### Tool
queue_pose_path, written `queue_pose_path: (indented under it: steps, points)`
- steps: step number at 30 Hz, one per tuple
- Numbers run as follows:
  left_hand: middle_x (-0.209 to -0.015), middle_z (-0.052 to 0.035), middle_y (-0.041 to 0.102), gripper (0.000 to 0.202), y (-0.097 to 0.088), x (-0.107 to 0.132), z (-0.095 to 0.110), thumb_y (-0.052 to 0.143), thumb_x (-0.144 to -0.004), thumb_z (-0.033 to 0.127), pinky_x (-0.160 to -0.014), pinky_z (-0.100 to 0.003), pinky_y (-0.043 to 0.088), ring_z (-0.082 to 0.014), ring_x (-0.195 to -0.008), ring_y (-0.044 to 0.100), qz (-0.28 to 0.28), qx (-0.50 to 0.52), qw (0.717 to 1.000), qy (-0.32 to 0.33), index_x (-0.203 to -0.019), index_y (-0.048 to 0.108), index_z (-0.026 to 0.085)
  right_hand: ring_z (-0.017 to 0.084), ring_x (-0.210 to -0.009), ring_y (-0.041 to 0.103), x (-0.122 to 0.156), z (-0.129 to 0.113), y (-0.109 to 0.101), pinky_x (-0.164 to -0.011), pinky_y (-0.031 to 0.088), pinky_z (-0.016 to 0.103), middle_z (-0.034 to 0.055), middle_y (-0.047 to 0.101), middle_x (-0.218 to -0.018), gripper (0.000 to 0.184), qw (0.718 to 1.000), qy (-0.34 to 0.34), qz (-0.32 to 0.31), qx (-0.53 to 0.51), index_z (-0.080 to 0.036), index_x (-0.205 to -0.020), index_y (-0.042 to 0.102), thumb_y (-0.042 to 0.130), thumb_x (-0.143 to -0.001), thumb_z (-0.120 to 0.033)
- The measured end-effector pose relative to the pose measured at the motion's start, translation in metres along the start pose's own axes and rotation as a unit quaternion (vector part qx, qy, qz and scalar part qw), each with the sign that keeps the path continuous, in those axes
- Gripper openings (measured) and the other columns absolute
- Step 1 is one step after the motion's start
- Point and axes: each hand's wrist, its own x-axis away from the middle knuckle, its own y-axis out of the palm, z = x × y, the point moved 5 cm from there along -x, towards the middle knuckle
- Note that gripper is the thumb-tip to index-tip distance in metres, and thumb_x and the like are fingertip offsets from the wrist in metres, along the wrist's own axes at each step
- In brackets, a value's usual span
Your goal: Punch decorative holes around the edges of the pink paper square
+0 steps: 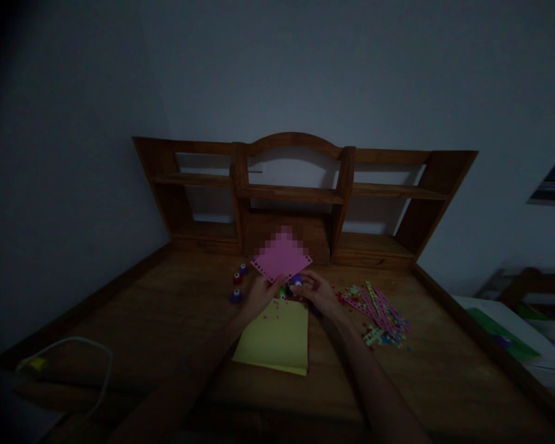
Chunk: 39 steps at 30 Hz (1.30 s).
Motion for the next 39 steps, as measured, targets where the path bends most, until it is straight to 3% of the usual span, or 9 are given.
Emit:
queue_pose_path:
  steps: [7, 11, 19, 25, 31, 39]
  points:
    - [-0.090, -0.0074, 0.072, 0.034, 0.003, 0.000, -0.003, 0.056, -0.087, 0.044, -0.073, -0.027, 0.050, -0.0201, -0.083, 0.064, -0.019, -0.021, 0.999, 0.022, -0.090, 0.070, 0.012, 0.013, -0.058, 0.061, 0.000, 0.000, -0.002, -0.049, 0.045, 0.024, 0.0032, 0.071, -0.087, 0.045, 0.999, -0.007, 0.005, 0.041, -0.022, -0.098, 0.067, 0.085, -0.061, -0.037]
    - [-0.085, -0.0063, 0.071, 0.035, 0.003, 0.001, -0.006, 0.054, -0.088, 0.044, -0.068, -0.026, 0.049, -0.0189, -0.076, 0.063, -0.038, -0.043, 0.998, 0.018, -0.088, 0.070, 0.012, 0.011, -0.049, 0.054, 0.001, -0.002, -0.005, -0.045, 0.041, 0.023, -0.0007, 0.065, -0.064, 0.039, 0.997, -0.016, 0.034, 0.060, -0.021, -0.093, 0.069, 0.083, -0.063, -0.042]
    - [-0.075, -0.0057, 0.069, 0.034, 0.004, 0.002, -0.003, 0.058, -0.085, 0.043, -0.058, -0.024, 0.046, -0.0175, -0.067, 0.060, -0.050, -0.034, 0.998, -0.016, -0.080, 0.069, 0.012, 0.009, -0.041, 0.044, 0.002, -0.003, -0.002, -0.041, 0.036, 0.023, -0.0029, 0.055, -0.050, 0.036, 0.998, 0.009, 0.037, 0.044, -0.017, -0.078, 0.068, 0.079, -0.067, -0.049]
    - [-0.078, -0.0069, 0.070, 0.034, 0.005, 0.003, 0.001, 0.062, -0.082, 0.047, -0.059, -0.026, 0.049, -0.0202, -0.073, 0.063, -0.051, -0.001, 0.998, -0.031, -0.083, 0.071, 0.014, 0.009, -0.043, 0.042, 0.001, -0.002, 0.001, -0.045, 0.034, 0.024, -0.0043, 0.053, -0.049, 0.034, 1.000, 0.014, 0.022, 0.000, -0.018, -0.074, 0.065, 0.080, -0.067, -0.047]
    - [-0.068, -0.0061, 0.067, 0.038, 0.010, 0.006, 0.001, 0.064, -0.080, 0.050, -0.058, -0.026, 0.050, -0.0206, -0.072, 0.064, -0.076, 0.049, 0.995, -0.048, -0.084, 0.071, 0.013, 0.010, -0.047, 0.045, 0.005, -0.003, 0.007, -0.051, 0.038, 0.026, -0.0028, 0.056, -0.055, 0.036, 0.998, 0.044, 0.019, -0.030, -0.018, -0.072, 0.065, 0.082, -0.063, -0.048]
    - [-0.087, -0.0089, 0.070, 0.038, 0.012, 0.008, -0.006, 0.067, -0.080, 0.045, -0.055, -0.023, 0.049, -0.0179, -0.073, 0.063, -0.094, 0.089, 0.989, -0.066, -0.101, 0.068, 0.014, 0.008, -0.045, 0.040, 0.005, -0.004, 0.007, -0.045, 0.028, 0.023, -0.0032, 0.054, -0.053, 0.033, 0.999, 0.040, 0.015, -0.018, -0.017, -0.070, 0.066, 0.081, -0.065, -0.046]
